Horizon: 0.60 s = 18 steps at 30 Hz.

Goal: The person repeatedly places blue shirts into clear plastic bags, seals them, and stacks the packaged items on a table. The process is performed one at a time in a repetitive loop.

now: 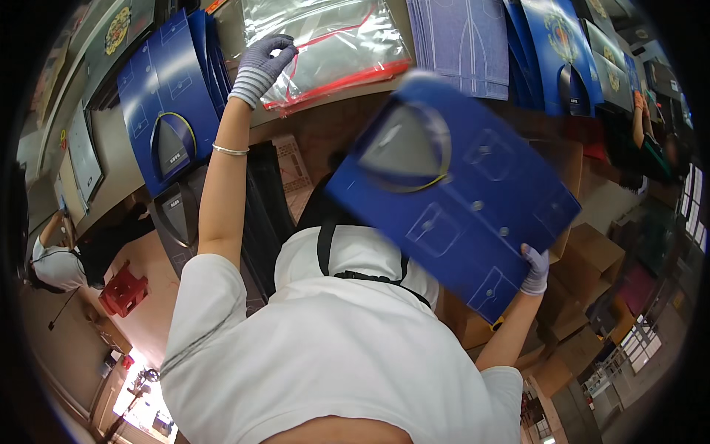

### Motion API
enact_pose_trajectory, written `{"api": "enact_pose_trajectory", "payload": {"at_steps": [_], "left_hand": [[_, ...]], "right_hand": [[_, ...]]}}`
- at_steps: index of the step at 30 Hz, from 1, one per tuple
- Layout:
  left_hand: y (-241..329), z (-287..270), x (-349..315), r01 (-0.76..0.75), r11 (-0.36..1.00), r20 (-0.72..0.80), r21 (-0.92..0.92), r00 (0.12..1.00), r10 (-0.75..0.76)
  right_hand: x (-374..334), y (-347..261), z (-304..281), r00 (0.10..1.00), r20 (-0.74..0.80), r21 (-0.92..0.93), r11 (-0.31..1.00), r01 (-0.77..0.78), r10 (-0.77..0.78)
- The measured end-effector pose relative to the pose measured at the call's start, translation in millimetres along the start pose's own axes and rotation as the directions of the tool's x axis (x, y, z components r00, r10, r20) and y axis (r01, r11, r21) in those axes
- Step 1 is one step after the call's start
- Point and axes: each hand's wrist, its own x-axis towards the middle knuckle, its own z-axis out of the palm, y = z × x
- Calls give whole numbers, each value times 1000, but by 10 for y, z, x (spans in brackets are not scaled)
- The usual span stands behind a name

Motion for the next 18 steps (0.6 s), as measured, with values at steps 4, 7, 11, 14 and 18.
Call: {"api": "enact_pose_trajectory", "payload": {"at_steps": [4,7,11,14,18], "left_hand": [[-121,138,-172,-8,1000,100,17,995,7],[-207,237,-309,-90,996,72,1,993,90],[-63,250,-564,-67,982,132,179,990,43],[62,393,-923,85,885,85,459,987,-139],[6,365,-1197,265,879,-197,396,960,-201]], "right_hand": [[491,336,98,987,-123,-237,963,-127,100],[1075,519,268,993,30,-250,963,-102,113],[1455,862,-49,985,94,-223,968,-118,142],[1348,768,258,999,-38,-151,988,-33,28],[1288,711,239,999,-42,-95,995,-21,17]]}}
